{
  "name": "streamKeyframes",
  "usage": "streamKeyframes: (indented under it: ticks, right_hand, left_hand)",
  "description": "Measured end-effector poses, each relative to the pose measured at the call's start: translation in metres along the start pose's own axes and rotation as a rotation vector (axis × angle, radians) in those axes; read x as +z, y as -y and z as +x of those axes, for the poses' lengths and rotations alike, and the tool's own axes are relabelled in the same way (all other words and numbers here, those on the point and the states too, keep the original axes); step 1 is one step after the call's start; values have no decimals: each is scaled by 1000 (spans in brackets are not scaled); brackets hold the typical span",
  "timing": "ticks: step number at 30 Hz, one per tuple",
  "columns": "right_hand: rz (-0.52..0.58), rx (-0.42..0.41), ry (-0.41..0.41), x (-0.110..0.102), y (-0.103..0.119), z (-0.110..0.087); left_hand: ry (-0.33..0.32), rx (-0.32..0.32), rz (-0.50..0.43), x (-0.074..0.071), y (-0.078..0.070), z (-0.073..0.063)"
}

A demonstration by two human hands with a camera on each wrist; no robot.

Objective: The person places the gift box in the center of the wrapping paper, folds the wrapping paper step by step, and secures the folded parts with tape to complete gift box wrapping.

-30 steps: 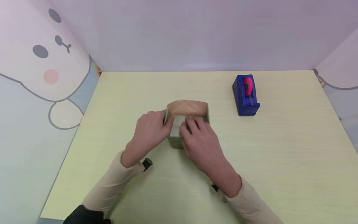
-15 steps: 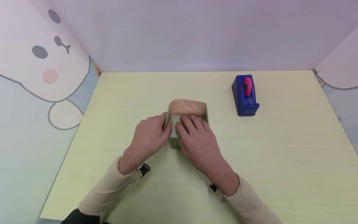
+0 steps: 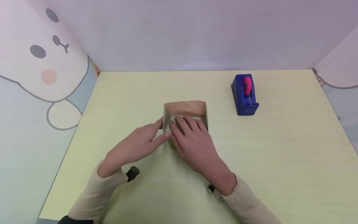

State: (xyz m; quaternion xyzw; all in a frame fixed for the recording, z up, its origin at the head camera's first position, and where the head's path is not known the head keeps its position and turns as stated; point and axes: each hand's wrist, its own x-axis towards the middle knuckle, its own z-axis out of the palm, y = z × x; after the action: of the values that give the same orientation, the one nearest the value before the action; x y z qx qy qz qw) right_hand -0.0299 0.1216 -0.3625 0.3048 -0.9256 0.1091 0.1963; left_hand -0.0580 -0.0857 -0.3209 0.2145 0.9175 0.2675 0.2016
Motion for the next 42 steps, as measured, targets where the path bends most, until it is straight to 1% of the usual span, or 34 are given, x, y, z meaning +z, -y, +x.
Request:
streamKeyframes:
  ticks: [1,3,4,6,8,10,13,15,17,19,21,24,27,29,33,35,39,42]
  right_hand:
    - [-1,-4,-2,0,0,0]
    - [0,-12,-6,1,0,0]
    - [3,-14,-7,1,0,0]
    - [1,-12,3,1,0,-1]
    - [-5,-8,18,1,0,-1]
    - [-20,-10,27,2,1,-2]
    - [-41,-21,19,4,3,-4]
    - [-48,-27,8,6,3,-5]
    - [-52,-27,5,7,2,-5]
    - [-57,-23,7,9,1,-5]
    - [-58,-17,4,10,1,-5]
    - [-54,-13,-15,11,0,-5]
    - [-47,-4,-36,13,1,-3]
    - [-44,6,-35,12,1,-2]
    - [-50,34,8,11,3,1]
    - [-57,44,36,10,4,2]
    - [-61,60,77,9,5,3]
    - [-58,72,88,8,6,3]
  left_hand:
    - [38,40,-37,1,3,-3]
    - [89,105,-113,6,9,-7]
    - [101,124,-136,9,11,-9]
    - [95,129,-166,17,13,-10]
    - [65,122,-185,25,14,-11]
    - [23,128,-170,32,15,-11]
    - [-64,172,-132,40,15,-10]
    - [-112,185,-98,43,15,-9]
    - [-156,182,-88,44,15,-8]
    - [-180,146,-112,45,14,-6]
    - [-197,97,-162,47,13,-4]
    - [-202,28,-279,49,11,1]
    - [-203,-3,-356,50,10,7]
    - [-206,-6,-384,51,11,10]
    - [-231,0,-394,53,14,12]
    - [-246,-4,-380,54,15,12]
    - [-286,1,-324,55,16,12]
    - [-321,37,-273,55,17,11]
